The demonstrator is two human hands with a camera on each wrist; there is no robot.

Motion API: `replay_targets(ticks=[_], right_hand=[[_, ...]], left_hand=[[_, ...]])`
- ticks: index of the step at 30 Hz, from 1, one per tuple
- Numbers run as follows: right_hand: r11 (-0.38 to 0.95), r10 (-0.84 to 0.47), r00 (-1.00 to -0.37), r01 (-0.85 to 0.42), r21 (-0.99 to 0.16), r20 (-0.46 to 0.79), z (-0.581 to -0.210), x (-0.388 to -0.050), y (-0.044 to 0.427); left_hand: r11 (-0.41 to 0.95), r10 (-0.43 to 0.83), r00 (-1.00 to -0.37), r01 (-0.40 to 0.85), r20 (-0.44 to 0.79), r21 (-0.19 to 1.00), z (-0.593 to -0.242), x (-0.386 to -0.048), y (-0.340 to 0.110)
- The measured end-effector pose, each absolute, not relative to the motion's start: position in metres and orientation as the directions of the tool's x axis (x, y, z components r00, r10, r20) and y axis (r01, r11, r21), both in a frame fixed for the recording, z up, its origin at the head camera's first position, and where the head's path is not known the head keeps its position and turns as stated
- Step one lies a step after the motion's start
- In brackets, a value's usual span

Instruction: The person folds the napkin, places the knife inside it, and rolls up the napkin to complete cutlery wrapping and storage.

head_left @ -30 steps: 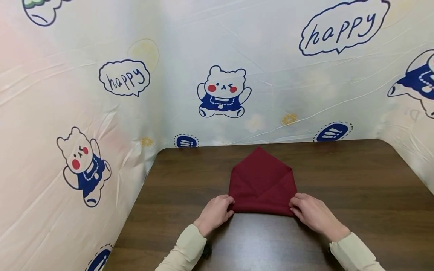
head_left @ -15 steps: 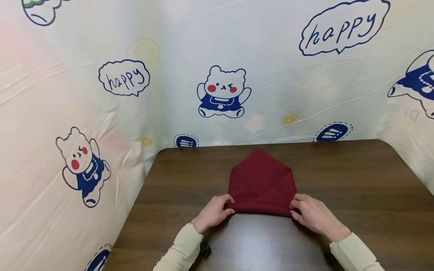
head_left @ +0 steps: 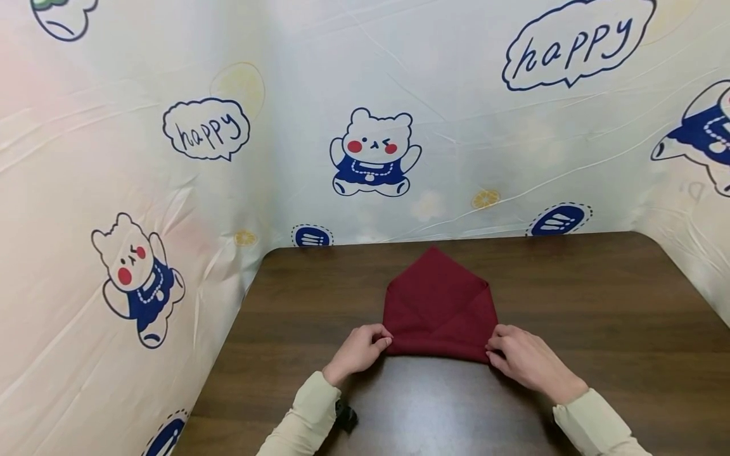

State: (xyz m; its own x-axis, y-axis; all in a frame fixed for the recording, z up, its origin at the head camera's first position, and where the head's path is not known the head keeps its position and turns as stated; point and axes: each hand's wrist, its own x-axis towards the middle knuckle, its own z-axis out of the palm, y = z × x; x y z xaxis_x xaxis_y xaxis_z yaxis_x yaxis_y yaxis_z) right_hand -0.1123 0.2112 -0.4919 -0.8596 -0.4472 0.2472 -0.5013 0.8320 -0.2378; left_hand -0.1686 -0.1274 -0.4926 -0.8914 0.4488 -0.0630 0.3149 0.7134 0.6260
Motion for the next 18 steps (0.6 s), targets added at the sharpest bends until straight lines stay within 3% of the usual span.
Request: replay_targets(ticks=[10, 18], right_hand=[[0.81, -0.489, -0.841, -0.536, -0.237, 0.229, -0.4949, -0.1119, 0.2147], [0.828, -0.471, -0.859, -0.509, -0.235, 0.202, -0.4943, -0.1134, 0.2127]], left_hand=[[0.747, 0.448, -0.887, 0.303, -0.111, 0.592, -0.4876, -0.1694, -0.125], [0.745, 0.502, -0.86, 0.375, -0.093, 0.551, -0.4938, -0.1702, -0.1179]])
